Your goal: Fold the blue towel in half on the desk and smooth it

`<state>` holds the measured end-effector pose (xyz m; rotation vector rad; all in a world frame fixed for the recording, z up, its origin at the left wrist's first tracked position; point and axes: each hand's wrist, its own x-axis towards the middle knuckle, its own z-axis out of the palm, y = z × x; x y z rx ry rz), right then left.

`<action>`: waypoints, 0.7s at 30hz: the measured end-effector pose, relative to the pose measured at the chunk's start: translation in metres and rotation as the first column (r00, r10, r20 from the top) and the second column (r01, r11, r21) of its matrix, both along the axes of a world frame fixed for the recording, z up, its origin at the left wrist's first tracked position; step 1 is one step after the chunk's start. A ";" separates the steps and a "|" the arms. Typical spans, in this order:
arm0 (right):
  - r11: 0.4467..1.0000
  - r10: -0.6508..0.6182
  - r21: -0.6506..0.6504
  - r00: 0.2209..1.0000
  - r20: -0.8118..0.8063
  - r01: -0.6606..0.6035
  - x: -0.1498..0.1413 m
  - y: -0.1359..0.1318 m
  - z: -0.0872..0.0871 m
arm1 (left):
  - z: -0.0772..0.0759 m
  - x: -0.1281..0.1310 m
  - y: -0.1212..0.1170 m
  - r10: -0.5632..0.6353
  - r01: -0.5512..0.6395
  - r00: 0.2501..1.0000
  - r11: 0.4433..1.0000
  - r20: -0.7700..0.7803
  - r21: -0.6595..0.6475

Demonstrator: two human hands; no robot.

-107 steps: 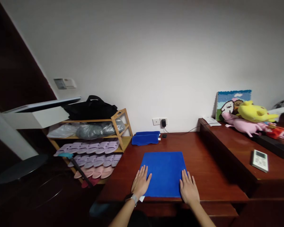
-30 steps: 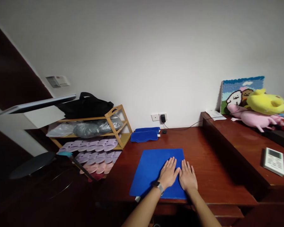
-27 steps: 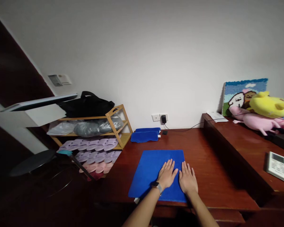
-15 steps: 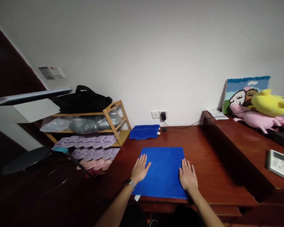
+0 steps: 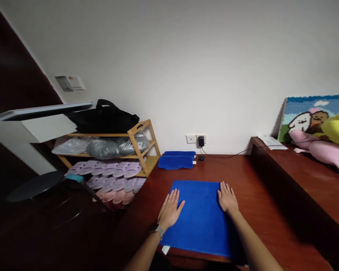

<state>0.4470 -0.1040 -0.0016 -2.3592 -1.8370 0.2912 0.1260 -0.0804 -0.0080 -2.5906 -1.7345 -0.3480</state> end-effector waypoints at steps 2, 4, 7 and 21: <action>1.000 -0.008 0.011 1.000 0.013 0.008 0.001 0.004 -0.007 | 0.002 0.001 -0.001 0.000 0.000 1.000 1.000 -0.009 -0.002; 1.000 -0.008 0.028 1.000 0.018 0.008 0.001 0.004 -0.012 | 0.003 0.002 -0.002 0.002 -0.002 1.000 1.000 -0.016 -0.001; 1.000 -0.004 0.025 1.000 0.013 0.003 0.002 0.002 -0.013 | 0.004 0.001 -0.001 0.008 -0.008 1.000 1.000 -0.025 -0.007; 1.000 0.020 -0.006 1.000 0.002 -0.020 0.004 0.002 -0.010 | 0.024 0.178 -0.007 -0.326 0.334 0.939 0.940 0.111 -0.067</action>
